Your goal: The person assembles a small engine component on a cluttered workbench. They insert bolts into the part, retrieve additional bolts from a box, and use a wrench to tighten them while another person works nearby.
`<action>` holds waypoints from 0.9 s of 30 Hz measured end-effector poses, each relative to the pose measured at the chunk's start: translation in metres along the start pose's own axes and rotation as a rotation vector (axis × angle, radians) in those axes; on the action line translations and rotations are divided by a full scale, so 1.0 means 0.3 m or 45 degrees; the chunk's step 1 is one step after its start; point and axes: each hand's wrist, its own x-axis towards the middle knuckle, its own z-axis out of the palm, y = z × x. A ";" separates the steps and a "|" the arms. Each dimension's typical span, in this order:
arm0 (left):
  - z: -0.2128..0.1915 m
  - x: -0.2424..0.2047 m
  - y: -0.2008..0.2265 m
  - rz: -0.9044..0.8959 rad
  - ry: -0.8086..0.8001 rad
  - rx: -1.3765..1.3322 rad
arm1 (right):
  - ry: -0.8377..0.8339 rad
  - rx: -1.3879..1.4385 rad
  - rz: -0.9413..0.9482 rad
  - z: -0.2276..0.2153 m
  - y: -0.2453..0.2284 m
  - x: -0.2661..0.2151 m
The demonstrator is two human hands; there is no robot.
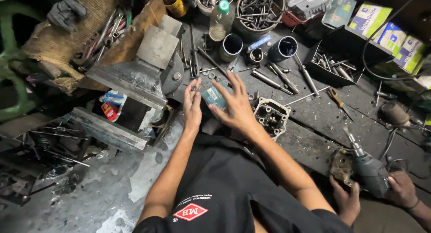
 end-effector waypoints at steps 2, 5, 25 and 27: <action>-0.016 0.001 -0.001 0.018 -0.023 -0.010 | -0.064 -0.047 -0.086 0.018 -0.006 0.038; -0.028 0.004 0.014 0.049 -0.020 -0.039 | -0.120 -0.049 -0.143 0.053 -0.009 0.067; -0.040 0.001 0.040 -0.306 -0.071 -0.049 | -0.285 1.147 0.153 0.047 0.157 0.158; -0.039 -0.005 0.036 -0.233 -0.069 0.055 | -0.290 1.385 0.295 -0.007 0.198 0.155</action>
